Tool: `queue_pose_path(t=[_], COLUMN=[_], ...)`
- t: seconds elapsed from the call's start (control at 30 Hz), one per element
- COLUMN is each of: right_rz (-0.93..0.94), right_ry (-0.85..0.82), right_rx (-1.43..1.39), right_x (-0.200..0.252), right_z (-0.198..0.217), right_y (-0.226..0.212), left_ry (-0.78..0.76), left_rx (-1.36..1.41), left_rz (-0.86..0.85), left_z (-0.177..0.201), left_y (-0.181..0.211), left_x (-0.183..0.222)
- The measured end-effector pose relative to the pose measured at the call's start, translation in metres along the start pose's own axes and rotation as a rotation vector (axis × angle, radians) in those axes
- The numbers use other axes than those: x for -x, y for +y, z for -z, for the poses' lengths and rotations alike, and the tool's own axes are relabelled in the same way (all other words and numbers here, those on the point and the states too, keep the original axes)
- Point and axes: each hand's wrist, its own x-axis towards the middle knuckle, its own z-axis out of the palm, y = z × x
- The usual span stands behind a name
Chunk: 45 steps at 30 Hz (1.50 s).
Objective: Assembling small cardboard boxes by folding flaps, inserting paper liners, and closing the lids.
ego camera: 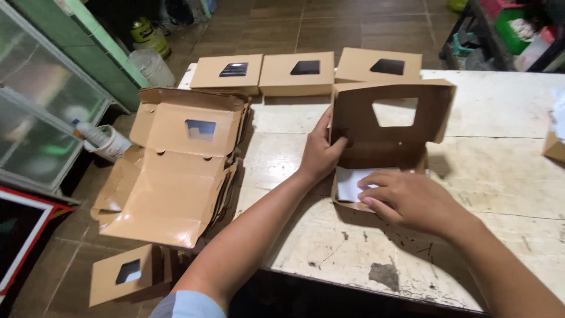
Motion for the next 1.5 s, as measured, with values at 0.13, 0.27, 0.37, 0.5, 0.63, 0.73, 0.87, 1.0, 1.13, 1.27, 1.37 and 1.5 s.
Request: queue_pose_path(t=[0.13, 0.27, 0.37, 0.5, 0.63, 0.73, 0.87, 1.0, 1.13, 1.27, 1.37, 1.5], right_rz=[0.024, -0.004, -0.140, -0.604, -1.035, -1.702, -1.897, -1.939, -1.945, -1.837, -1.647, -1.233], right_ry=[0.095, 0.335, 0.583, 0.881, 0.951, 0.727, 0.527, 0.491, 0.576, 0.733, 0.926, 1.176], right_rx=[0.002, 0.074, 0.140, 0.417, 0.420, -0.009, 0.017, -0.055, -0.083, 0.079, 0.164, 0.306], right_x=[0.003, 0.022, 0.054, 0.115, 0.195, 0.220, 0.260, 0.271, 0.271, 0.275, 0.266, 0.239], right_z=[-0.016, 0.002, 0.035, 0.065, 0.079, 0.101, 0.086, 0.075, 0.076, 0.072, 0.066, 0.069], right_y=[0.018, 0.036, 0.054, 0.097, 0.120, 0.093, 0.106, 0.115, 0.119, 0.109, 0.110, 0.113], left_ry=[-0.010, -0.054, -0.087, -0.071, -0.101, -0.019, -0.034, -0.043, -0.050, -0.073, -0.070, -0.060], left_rx=[0.016, 0.018, 0.042, -0.069, -0.096, -0.254, -0.244, -0.229, -0.236, -0.283, -0.276, -0.260], left_rz=[-0.066, -0.125, -0.099, -0.064, -0.038, 0.032, 0.022, 0.033, 0.029, -0.030, -0.070, -0.093], left_z=[0.002, 0.003, 0.004, 0.004, -0.006, -0.012, -0.014, -0.019, -0.015, -0.015, -0.015, -0.017], left_y=[-0.018, -0.048, -0.052, -0.041, -0.004, 0.012, 0.018, 0.029, 0.021, 0.012, 0.006, 0.010], left_x=[-0.004, -0.009, -0.009, -0.009, -0.001, 0.004, 0.005, 0.008, 0.007, 0.009, 0.009, 0.009])
